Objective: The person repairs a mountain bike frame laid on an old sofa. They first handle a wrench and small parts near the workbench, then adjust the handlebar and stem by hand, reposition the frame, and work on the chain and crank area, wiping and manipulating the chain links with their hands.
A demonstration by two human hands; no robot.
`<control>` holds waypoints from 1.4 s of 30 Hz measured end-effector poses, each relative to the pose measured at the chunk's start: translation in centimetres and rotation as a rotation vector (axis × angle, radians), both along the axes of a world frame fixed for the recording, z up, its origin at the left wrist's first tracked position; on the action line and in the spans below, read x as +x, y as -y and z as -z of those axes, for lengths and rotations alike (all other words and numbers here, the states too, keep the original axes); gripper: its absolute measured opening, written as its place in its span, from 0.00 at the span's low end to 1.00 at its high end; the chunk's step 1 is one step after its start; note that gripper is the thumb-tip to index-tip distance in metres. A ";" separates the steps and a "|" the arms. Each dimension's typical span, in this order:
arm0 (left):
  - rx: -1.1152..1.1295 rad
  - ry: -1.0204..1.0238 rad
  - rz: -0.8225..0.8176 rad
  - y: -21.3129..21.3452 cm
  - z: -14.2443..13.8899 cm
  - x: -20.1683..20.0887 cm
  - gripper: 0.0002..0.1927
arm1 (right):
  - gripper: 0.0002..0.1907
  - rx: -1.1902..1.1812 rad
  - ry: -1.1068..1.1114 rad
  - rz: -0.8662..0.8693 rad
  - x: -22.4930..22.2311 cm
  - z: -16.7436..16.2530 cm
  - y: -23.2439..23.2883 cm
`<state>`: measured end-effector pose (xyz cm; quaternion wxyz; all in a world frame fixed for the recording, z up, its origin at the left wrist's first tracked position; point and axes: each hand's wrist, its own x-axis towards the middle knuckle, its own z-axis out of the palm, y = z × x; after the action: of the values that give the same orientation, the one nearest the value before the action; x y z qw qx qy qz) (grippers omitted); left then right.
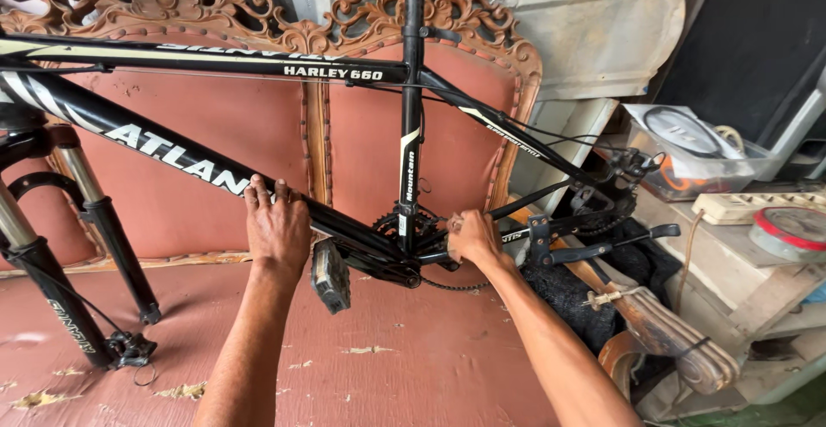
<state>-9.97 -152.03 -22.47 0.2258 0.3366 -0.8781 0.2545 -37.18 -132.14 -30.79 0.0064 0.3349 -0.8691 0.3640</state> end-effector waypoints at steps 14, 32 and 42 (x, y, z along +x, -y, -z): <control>0.079 0.003 0.014 0.4 -0.2 -0.3 0.22 | 0.06 0.004 -0.664 -0.026 5.2 2.2 1.1; 0.046 -0.012 0.033 0.9 1.2 -0.1 0.31 | 0.14 0.166 -0.751 -0.445 5.0 1.5 -2.6; -0.073 -0.042 0.066 2.3 2.7 -0.7 0.27 | 0.15 -0.187 -0.883 -0.388 0.9 -1.1 -5.6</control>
<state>-10.71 -154.34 -25.12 0.2647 0.3042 -0.8738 0.2718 -36.25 -126.56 -29.73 0.3363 0.6111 -0.6686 0.2580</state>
